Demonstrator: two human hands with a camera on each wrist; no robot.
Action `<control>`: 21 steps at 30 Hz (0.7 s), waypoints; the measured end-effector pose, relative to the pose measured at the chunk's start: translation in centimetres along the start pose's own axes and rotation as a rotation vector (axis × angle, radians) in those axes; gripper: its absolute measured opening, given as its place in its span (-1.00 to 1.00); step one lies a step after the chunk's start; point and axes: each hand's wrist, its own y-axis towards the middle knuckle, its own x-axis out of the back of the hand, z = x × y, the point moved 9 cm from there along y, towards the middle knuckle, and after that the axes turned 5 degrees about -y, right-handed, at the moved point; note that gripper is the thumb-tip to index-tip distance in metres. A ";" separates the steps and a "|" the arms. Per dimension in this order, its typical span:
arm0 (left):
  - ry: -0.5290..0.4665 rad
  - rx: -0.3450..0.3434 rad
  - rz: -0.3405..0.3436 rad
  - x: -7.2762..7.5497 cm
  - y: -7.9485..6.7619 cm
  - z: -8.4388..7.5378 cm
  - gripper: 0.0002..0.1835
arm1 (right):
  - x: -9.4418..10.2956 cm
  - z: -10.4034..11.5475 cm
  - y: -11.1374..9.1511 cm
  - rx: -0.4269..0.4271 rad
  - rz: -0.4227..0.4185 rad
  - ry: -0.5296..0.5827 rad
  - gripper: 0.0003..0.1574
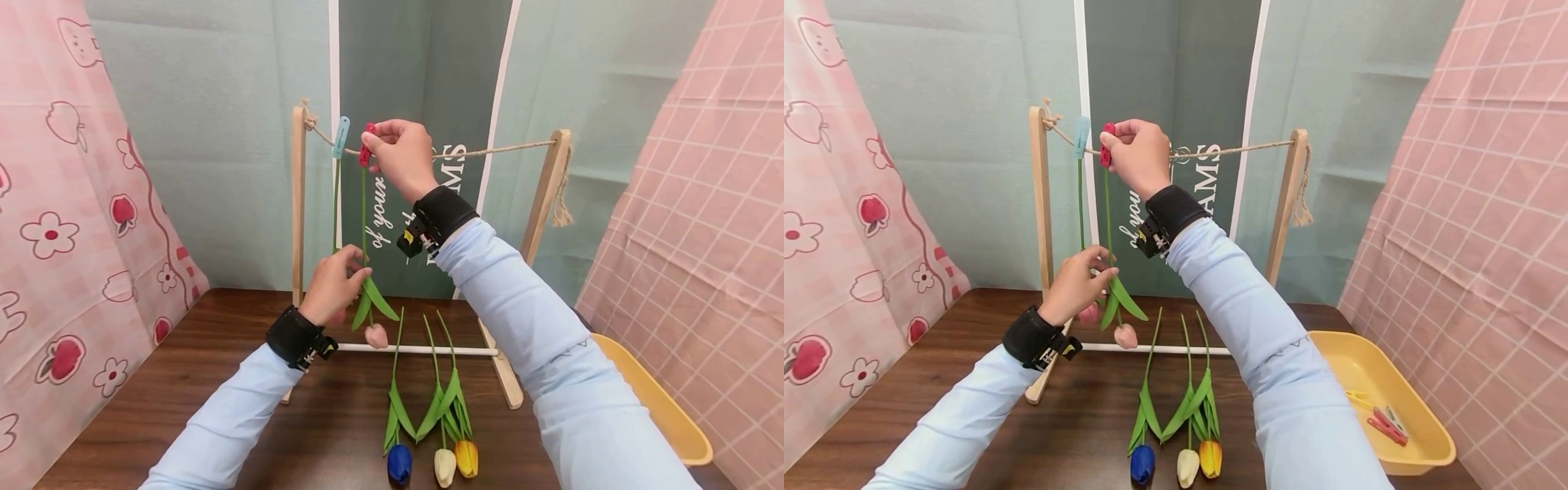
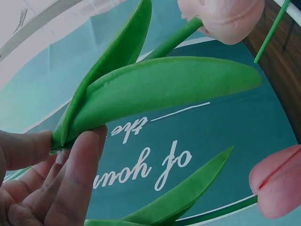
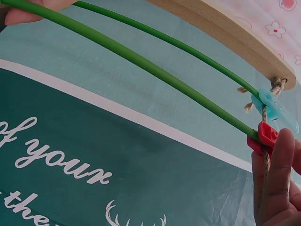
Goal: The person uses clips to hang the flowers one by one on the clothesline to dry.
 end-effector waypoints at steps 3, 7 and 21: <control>0.010 -0.003 -0.007 0.2 -0.1 -0.1 -0.83 | -0.1 0.1 -0.1 0.016 0.002 0.004 -0.70; 0.030 -0.011 -0.018 0.5 -0.3 0.0 -0.80 | -0.1 0.0 -0.1 0.027 0.003 0.011 -0.68; 0.088 0.006 -0.029 1.5 -0.9 1.1 -0.80 | 0.3 -0.1 -0.2 0.051 0.004 0.008 -0.68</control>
